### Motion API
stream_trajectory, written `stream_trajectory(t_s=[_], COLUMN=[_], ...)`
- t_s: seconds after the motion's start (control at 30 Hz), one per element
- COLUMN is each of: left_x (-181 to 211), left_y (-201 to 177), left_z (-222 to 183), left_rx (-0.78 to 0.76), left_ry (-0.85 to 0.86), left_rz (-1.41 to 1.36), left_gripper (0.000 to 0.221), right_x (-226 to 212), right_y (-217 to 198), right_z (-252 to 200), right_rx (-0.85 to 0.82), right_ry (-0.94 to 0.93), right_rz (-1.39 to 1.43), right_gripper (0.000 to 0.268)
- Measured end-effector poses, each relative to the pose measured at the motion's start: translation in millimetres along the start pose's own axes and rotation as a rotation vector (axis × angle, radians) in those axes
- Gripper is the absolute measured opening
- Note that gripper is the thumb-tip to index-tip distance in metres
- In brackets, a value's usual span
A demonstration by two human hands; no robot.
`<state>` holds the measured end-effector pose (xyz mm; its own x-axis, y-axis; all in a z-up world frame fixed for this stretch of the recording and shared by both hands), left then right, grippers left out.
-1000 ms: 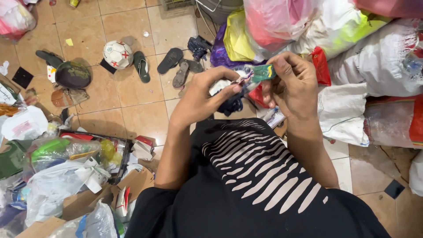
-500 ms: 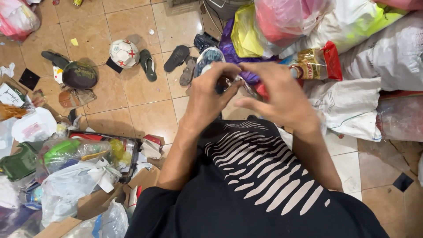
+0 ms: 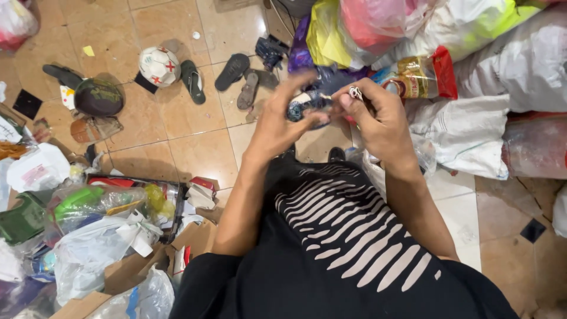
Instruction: The person picks up a brown handbag and rummages through it, pulling out a black cloth item. They then handle a blue sneaker, removing a small green object and a string from inside it. Finally, the person picks up and examines a pair of grey sandals.
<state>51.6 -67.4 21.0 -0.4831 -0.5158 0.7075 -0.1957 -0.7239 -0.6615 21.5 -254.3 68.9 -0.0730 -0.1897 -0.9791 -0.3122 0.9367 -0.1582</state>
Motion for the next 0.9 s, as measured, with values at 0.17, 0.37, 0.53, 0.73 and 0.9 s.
stream_trajectory(t_s=[0.17, 0.37, 0.53, 0.73, 0.9], left_x=[19.2, 51.5, 56.4, 30.2, -3.3], left_y=[9.1, 8.7, 29.5, 76.7, 90.9], left_z=[8.0, 9.9, 11.3, 13.4, 19.2], left_rx=[-0.260, -0.216, -0.224, 0.151, 0.294], left_ry=[-0.229, 0.016, 0.099, -0.168, -0.124], left_rz=[-0.496, -0.411, -0.363, -1.118, -0.620], left_gripper=[0.043, 0.049, 0.048, 0.028, 0.042], right_x=[-13.2, -21.4, 5.9, 52.0, 57.5], right_y=[-14.7, -12.2, -25.3, -11.0, 6.3], right_z=[-15.9, -27.8, -30.9, -35.8, -44.9], right_rx=[0.037, -0.001, -0.085, -0.051, -0.100], right_ry=[0.118, 0.107, 0.078, 0.036, -0.063], right_rz=[-0.324, -0.729, -0.682, -0.282, -0.299], right_gripper=[0.019, 0.041, 0.033, 0.034, 0.036])
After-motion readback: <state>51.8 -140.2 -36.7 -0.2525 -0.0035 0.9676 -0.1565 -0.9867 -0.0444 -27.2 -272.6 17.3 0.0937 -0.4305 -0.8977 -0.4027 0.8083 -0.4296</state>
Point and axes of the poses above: each hand's wrist, its own z-axis towards the middle knuckle, its own y-axis out of the palm, x = y × z, the point moved 5 cm from there along z, towards the middle knuckle, and after that the axes turned 15 degrees about -x, right-handed, at the moved point
